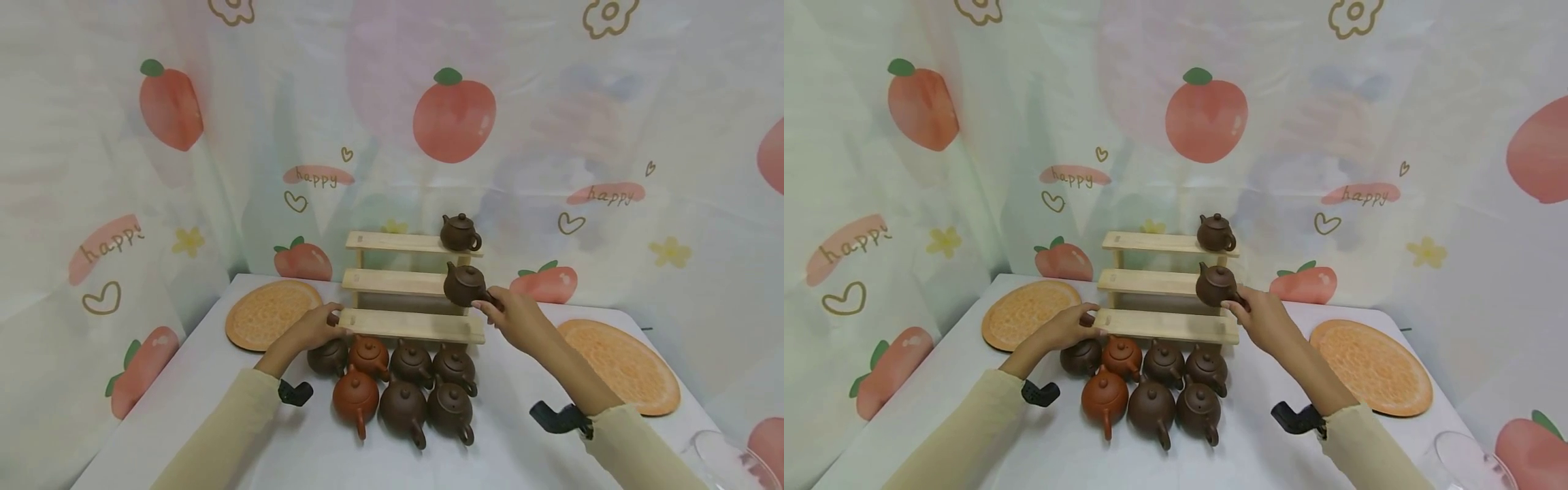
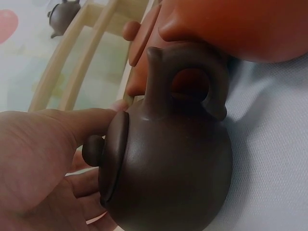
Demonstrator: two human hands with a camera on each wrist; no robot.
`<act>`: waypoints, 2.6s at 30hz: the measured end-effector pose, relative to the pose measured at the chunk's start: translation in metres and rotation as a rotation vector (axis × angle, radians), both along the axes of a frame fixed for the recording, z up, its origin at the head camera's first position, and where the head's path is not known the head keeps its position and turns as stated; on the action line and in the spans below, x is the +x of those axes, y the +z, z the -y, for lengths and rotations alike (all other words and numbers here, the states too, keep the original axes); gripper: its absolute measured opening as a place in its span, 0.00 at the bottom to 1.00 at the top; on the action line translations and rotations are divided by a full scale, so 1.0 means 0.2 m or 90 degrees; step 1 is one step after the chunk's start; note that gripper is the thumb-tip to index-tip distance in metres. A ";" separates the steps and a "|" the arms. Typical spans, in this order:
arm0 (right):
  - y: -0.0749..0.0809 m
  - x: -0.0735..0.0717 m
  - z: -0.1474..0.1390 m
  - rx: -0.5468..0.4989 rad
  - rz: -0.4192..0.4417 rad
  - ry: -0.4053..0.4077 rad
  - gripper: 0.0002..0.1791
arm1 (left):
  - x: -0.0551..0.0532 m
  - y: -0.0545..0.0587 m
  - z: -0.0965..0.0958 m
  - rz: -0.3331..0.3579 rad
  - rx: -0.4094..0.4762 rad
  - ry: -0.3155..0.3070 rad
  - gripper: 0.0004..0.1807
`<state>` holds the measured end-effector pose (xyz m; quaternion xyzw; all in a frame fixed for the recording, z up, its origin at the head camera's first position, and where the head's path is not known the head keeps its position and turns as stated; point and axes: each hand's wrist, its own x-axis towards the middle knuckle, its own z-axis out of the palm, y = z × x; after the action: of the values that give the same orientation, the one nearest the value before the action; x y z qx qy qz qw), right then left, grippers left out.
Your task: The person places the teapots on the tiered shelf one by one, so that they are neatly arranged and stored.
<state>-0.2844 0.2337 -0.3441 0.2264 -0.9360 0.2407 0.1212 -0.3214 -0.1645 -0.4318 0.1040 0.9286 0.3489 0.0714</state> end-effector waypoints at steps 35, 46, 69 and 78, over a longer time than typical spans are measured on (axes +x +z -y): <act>0.24 -0.50 0.47 -0.005 0.089 -0.097 0.23 | -0.01 0.00 0.01 -0.014 0.017 -0.016 0.35; 0.23 -0.56 0.51 0.005 0.125 -0.114 0.31 | -0.02 -0.01 0.02 -0.009 0.008 -0.007 0.35; 0.20 -0.57 0.49 -0.010 0.090 -0.128 0.19 | -0.01 0.01 0.01 -0.003 0.005 -0.008 0.34; 0.20 -0.50 0.41 -0.022 0.097 -0.108 0.21 | -0.01 0.00 0.01 0.007 0.004 -0.005 0.35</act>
<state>-0.3845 0.1523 -0.3038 0.1254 -0.9539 0.2626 0.0733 -0.3241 -0.1662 -0.4318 0.1061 0.9268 0.3518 0.0772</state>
